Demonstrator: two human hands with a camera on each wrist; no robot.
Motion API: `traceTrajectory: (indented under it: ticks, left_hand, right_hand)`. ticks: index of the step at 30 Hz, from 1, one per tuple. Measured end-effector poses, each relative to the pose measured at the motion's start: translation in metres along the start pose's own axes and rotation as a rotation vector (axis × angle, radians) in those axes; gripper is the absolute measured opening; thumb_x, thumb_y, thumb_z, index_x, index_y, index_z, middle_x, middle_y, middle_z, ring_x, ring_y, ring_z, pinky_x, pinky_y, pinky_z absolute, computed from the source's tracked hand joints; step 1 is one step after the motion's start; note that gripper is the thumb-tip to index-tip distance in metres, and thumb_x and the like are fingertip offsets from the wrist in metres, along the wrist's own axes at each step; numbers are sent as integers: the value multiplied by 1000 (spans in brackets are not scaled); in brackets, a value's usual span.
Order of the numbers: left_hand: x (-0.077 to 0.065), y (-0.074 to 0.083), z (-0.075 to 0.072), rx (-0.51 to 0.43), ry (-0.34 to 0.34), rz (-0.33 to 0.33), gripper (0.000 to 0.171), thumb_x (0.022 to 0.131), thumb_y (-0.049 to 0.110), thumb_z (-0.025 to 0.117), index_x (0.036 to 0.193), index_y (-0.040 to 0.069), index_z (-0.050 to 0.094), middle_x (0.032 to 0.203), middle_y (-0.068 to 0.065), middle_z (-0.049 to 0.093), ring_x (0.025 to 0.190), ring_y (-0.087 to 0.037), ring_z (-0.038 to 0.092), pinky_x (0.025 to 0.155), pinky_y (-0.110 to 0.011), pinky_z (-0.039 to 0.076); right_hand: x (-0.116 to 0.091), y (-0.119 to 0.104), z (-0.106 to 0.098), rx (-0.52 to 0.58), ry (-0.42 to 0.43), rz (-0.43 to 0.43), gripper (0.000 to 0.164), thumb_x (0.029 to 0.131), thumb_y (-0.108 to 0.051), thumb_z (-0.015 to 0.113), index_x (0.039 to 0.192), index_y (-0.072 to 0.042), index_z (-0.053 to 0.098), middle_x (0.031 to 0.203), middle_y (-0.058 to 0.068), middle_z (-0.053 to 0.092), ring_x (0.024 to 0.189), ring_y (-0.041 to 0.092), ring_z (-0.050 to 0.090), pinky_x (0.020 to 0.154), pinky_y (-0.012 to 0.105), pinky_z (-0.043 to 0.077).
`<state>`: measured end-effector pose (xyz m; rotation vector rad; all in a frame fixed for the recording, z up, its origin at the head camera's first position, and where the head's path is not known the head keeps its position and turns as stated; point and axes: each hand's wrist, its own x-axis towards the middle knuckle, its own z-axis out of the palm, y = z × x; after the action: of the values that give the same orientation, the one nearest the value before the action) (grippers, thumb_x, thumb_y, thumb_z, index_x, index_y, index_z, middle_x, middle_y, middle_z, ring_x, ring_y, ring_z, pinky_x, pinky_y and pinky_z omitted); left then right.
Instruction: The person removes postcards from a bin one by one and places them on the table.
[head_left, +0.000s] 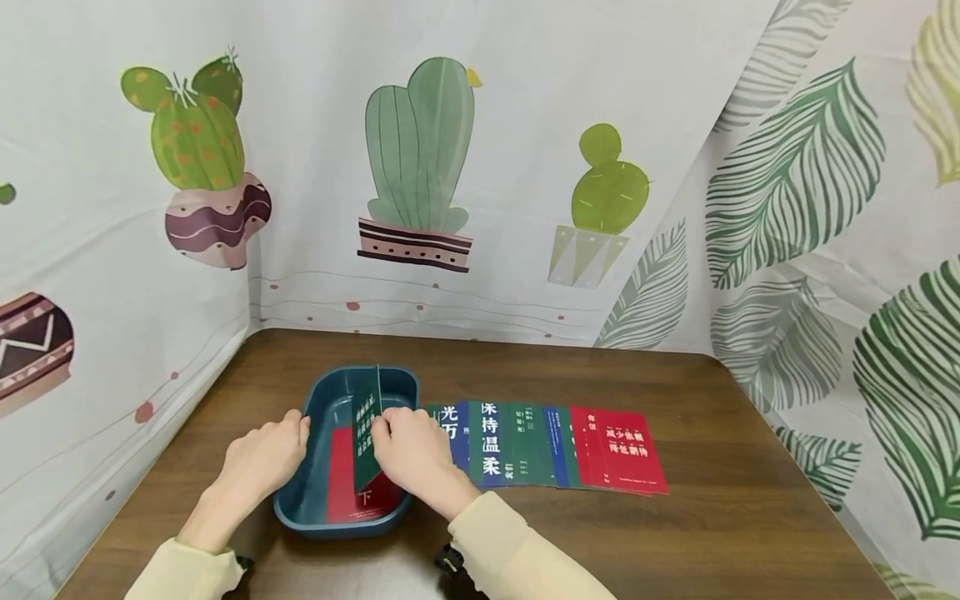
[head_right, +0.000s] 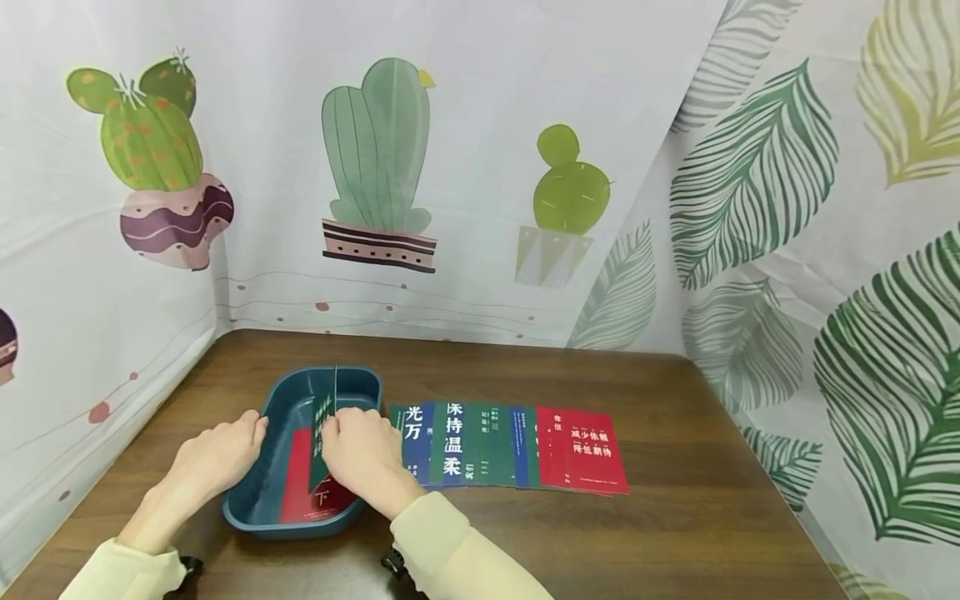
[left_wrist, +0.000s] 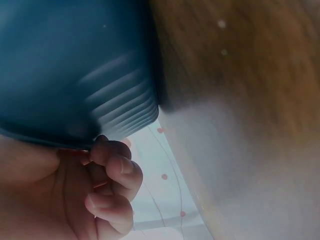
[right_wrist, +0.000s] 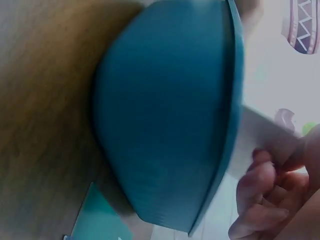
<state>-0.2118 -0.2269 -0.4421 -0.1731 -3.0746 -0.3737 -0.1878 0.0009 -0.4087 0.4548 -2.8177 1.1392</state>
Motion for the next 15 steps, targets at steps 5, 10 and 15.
traceTrajectory:
  ticks: [5,10,15]
  left_hand:
    - [-1,0,1,5,-5,-4,29,105,26,39,97,0,50,82,-23,59,70,-41,60,59,-54,47]
    - [-2,1,0,3,-13,-8,28,104,25,40,98,0,50,80,-20,58,69,-38,59,59,-53,47]
    - [-1,1,-1,0,-14,-6,28,104,25,41,99,0,50,79,-19,58,68,-37,59,59,-52,47]
  right_hand:
    - [-1,7,-14,120,39,14,13,103,-19,51,100,-11,61,66,-9,51,53,5,50,47,25,41]
    - [-3,21,-36,205,127,-9,13,98,-11,55,106,-6,62,71,-9,55,58,6,52,52,26,43]
    - [-10,42,-65,249,197,9,12,95,-9,57,105,-8,63,77,-7,58,61,10,54,58,29,44]
